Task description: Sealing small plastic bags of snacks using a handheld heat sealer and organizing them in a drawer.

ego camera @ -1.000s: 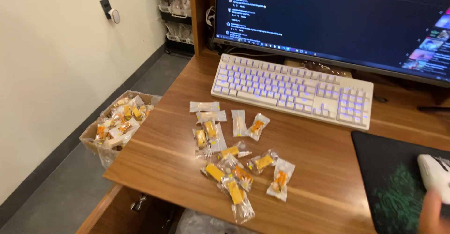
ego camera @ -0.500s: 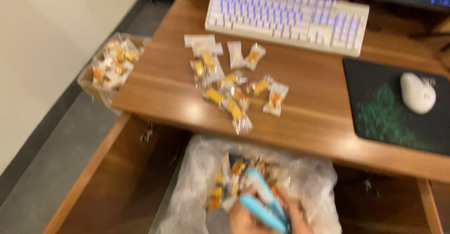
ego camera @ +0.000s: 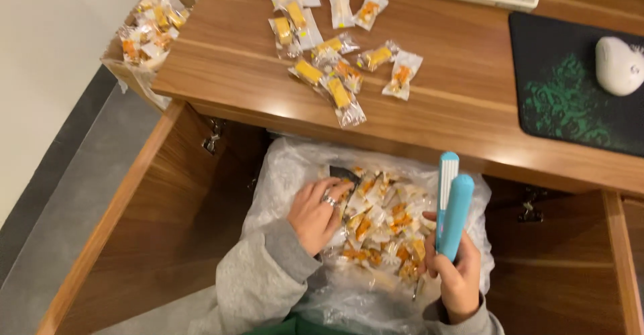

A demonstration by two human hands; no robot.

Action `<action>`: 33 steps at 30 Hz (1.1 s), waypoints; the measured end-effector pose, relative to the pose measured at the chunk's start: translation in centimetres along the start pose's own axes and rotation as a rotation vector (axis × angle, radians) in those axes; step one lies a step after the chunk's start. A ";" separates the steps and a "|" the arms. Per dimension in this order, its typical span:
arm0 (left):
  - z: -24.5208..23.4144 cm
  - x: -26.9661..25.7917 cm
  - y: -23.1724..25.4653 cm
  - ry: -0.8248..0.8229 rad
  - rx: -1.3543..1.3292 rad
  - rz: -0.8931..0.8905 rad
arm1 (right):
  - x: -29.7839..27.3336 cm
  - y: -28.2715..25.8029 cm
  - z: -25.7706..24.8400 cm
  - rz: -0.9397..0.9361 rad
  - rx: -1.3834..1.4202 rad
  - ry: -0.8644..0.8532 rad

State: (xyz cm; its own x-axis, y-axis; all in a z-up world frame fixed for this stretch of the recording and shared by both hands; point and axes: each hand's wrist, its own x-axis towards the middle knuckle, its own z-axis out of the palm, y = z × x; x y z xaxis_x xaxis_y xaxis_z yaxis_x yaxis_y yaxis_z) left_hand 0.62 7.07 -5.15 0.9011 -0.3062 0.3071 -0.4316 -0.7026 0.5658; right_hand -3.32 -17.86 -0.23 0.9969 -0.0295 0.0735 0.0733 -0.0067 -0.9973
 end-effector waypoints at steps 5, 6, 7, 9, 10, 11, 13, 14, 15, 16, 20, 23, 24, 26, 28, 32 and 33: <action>3.2 0.1 -2.4 -0.337 0.290 -0.139 | -0.1 -0.8 0.6 0.050 -0.064 0.042; 4.1 -0.1 -3.4 -0.264 0.341 -0.070 | -0.2 -1.0 0.8 0.014 0.001 0.049; 4.9 -0.3 -4.3 -0.189 0.391 -0.001 | -0.2 -1.3 1.1 -0.023 0.067 0.055; 5.3 -0.2 -4.3 -0.054 0.439 0.038 | -0.4 0.4 0.5 -0.088 0.135 0.043; 5.3 0.0 -4.3 0.089 0.486 0.075 | -0.2 1.1 0.2 -0.158 0.202 0.025; 5.5 0.1 -4.9 0.088 0.489 0.079 | -0.5 1.6 -0.1 -0.160 0.205 0.027; 5.8 0.9 -6.1 0.178 0.508 0.174 | -0.3 2.5 -0.7 -0.178 0.164 0.017; 5.3 1.1 -6.1 0.180 0.509 0.180 | -0.3 2.3 -0.8 -0.183 0.165 0.020; 4.8 1.3 -6.2 0.076 0.391 0.143 | -0.2 2.2 -0.9 -0.167 0.179 0.015; 4.5 1.1 -6.2 -0.033 0.269 0.102 | -0.4 2.2 -1.1 -0.144 0.190 0.011; 4.5 0.8 -6.4 0.054 0.059 0.168 | -0.3 3.4 -1.5 -0.066 0.233 0.038; 3.3 1.4 -5.2 0.185 -0.259 0.251 | 0.0 3.4 -1.5 0.000 0.309 0.000; 2.2 1.4 -3.8 0.194 -0.401 0.179 | 0.1 3.7 -1.5 0.017 0.327 -0.015; 1.2 1.9 -1.6 0.197 -0.548 0.103 | 0.6 3.8 -1.3 0.039 0.344 -0.026; 1.4 2.3 0.0 0.297 -0.943 -0.055 | 0.8 3.8 -0.8 0.066 0.390 -0.044; 3.2 2.0 -0.1 0.215 -1.525 -0.289 | 1.3 5.5 -0.8 0.103 0.386 -0.074; 3.6 2.0 -0.6 0.195 -1.544 -0.302 | 1.5 5.7 -0.8 0.084 0.399 -0.087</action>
State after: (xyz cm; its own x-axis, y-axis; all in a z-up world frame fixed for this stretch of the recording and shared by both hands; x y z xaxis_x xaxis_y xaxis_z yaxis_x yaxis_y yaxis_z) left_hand 2.84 4.55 -7.66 0.9915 -0.1131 0.0650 0.0191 0.6189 0.7853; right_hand -1.43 -18.73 -5.77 0.9975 0.0709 0.0079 -0.0197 0.3805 -0.9246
